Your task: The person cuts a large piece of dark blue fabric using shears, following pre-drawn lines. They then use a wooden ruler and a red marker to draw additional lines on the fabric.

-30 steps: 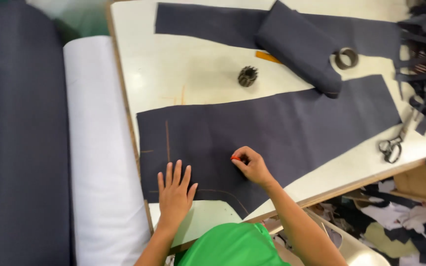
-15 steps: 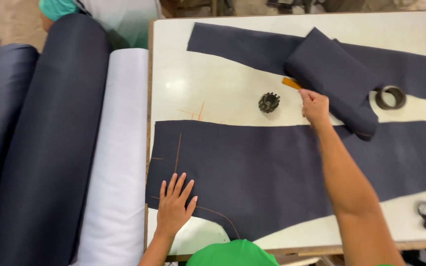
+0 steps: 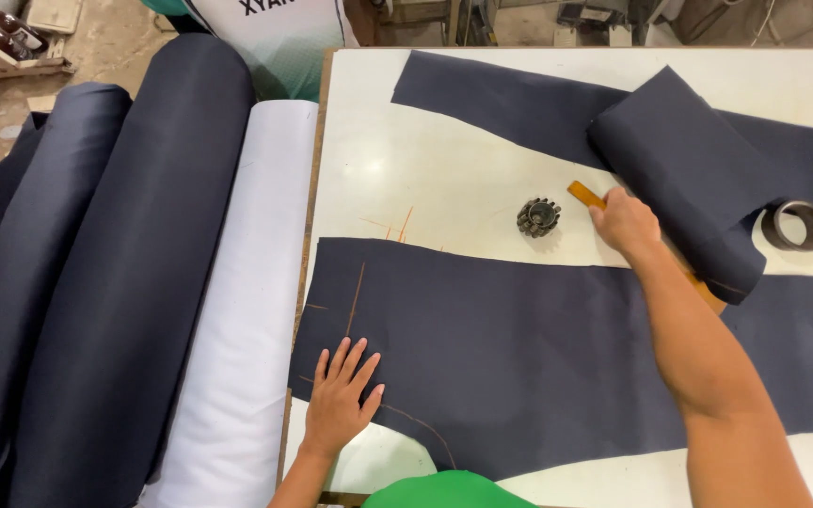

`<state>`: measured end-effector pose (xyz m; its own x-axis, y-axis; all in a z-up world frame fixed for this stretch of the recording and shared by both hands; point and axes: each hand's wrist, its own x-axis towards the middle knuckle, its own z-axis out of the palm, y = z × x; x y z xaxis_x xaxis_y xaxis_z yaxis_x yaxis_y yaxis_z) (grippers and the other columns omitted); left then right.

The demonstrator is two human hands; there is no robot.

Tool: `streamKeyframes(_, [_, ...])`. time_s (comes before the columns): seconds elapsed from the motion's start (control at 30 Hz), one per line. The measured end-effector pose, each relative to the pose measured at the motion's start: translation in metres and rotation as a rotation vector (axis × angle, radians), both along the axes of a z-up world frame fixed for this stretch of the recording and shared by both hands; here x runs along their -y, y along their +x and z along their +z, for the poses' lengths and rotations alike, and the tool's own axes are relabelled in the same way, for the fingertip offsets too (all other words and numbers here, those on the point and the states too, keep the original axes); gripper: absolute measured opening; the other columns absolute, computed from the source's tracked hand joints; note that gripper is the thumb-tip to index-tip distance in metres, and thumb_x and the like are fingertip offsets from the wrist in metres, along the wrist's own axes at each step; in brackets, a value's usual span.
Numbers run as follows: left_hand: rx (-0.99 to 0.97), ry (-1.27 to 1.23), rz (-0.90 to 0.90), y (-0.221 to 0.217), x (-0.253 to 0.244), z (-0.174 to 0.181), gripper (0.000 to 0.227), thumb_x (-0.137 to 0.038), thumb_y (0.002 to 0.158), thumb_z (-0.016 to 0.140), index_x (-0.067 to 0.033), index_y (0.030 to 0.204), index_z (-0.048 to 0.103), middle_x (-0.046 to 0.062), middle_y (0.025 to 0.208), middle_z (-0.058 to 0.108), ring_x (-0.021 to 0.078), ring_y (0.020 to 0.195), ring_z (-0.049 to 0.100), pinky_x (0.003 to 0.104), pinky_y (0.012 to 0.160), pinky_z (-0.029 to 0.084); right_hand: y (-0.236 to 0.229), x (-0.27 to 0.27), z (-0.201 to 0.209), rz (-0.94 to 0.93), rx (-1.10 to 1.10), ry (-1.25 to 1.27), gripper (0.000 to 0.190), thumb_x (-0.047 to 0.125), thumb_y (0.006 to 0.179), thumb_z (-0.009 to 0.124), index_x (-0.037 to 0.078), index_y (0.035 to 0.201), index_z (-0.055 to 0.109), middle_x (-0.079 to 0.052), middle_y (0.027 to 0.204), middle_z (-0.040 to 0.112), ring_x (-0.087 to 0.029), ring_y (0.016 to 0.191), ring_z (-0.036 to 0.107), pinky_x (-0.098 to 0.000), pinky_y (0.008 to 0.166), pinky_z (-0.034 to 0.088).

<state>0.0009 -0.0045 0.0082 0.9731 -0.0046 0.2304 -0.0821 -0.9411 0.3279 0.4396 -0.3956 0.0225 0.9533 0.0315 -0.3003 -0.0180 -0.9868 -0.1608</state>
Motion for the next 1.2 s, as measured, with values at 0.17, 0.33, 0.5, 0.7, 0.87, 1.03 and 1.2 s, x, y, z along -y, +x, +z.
streamKeyframes(0.17, [0.009,-0.013,-0.011,-0.001,-0.001,-0.001,0.044,-0.037,0.101,0.064,-0.0189,0.141,0.066,0.008,0.158,0.055,0.0342,0.153,0.043,0.061,0.124,0.028,-0.016,0.020,0.042,0.070,-0.235,0.056,0.038,0.040,0.108,0.058,0.012,0.086,0.046,-0.010,0.088,0.058,-0.027,0.074,0.052,-0.0436,0.065,0.039])
streamKeyframes(0.33, [0.023,-0.029,-0.021,-0.002,-0.003,-0.004,0.044,-0.037,0.101,0.064,-0.0177,0.141,0.065,0.009,0.159,0.053,0.0346,0.152,0.042,0.062,0.124,0.028,-0.064,0.027,0.134,0.001,-0.065,0.159,0.032,0.038,0.106,0.062,0.008,0.094,0.063,-0.011,0.094,0.066,-0.030,0.085,0.057,-0.0453,0.075,0.042])
streamKeyframes(0.5, [0.061,-0.028,-0.040,-0.004,-0.004,-0.004,0.044,-0.036,0.102,0.065,-0.0154,0.141,0.066,0.011,0.159,0.054,0.0370,0.150,0.044,0.064,0.122,0.030,-0.162,-0.012,0.225,-0.006,0.194,0.245,0.035,0.034,0.113,0.070,0.007,0.094,0.062,-0.009,0.083,0.064,-0.027,0.078,0.056,-0.0422,0.070,0.042])
streamKeyframes(0.7, [0.075,-0.090,-0.057,-0.008,-0.009,-0.017,0.049,-0.039,0.100,0.069,-0.0137,0.141,0.067,0.012,0.160,0.053,0.0381,0.152,0.042,0.064,0.123,0.027,-0.267,-0.102,0.155,0.804,0.679,0.835,0.030,-0.013,0.099,0.068,0.000,0.126,0.073,-0.013,0.123,0.078,-0.024,0.100,0.078,-0.0343,0.084,0.059])
streamKeyframes(0.87, [0.435,-0.493,0.239,-0.036,-0.028,-0.031,0.020,-0.015,0.098,0.068,-0.0119,0.114,0.079,0.003,0.113,0.076,0.0270,0.113,0.070,0.043,0.105,0.049,-0.370,-0.186,-0.005,0.821,0.306,0.672,0.074,0.015,0.080,0.076,0.027,0.151,0.060,0.002,0.083,0.077,-0.023,0.068,0.074,-0.0435,0.061,0.060])
streamKeyframes(1.03, [0.124,-0.713,0.367,-0.090,-0.052,-0.002,0.018,-0.015,0.101,0.067,-0.0124,0.112,0.081,0.000,0.086,0.073,0.0195,0.078,0.069,0.033,0.073,0.052,-0.438,-0.200,-0.040,0.605,-0.056,0.767,0.054,0.026,0.088,0.081,0.026,0.140,0.069,0.003,0.069,0.073,-0.018,0.060,0.069,-0.0354,0.056,0.055])
streamKeyframes(1.2, [0.069,-0.895,0.214,-0.090,-0.046,0.025,0.028,-0.009,0.101,0.065,-0.0050,0.126,0.076,0.009,0.087,0.074,0.0234,0.069,0.069,0.034,0.061,0.055,-0.430,-0.221,-0.020,0.229,-0.321,0.936,0.049,0.016,0.082,0.090,0.013,0.129,0.076,0.001,0.071,0.072,-0.013,0.060,0.061,-0.0302,0.058,0.052])
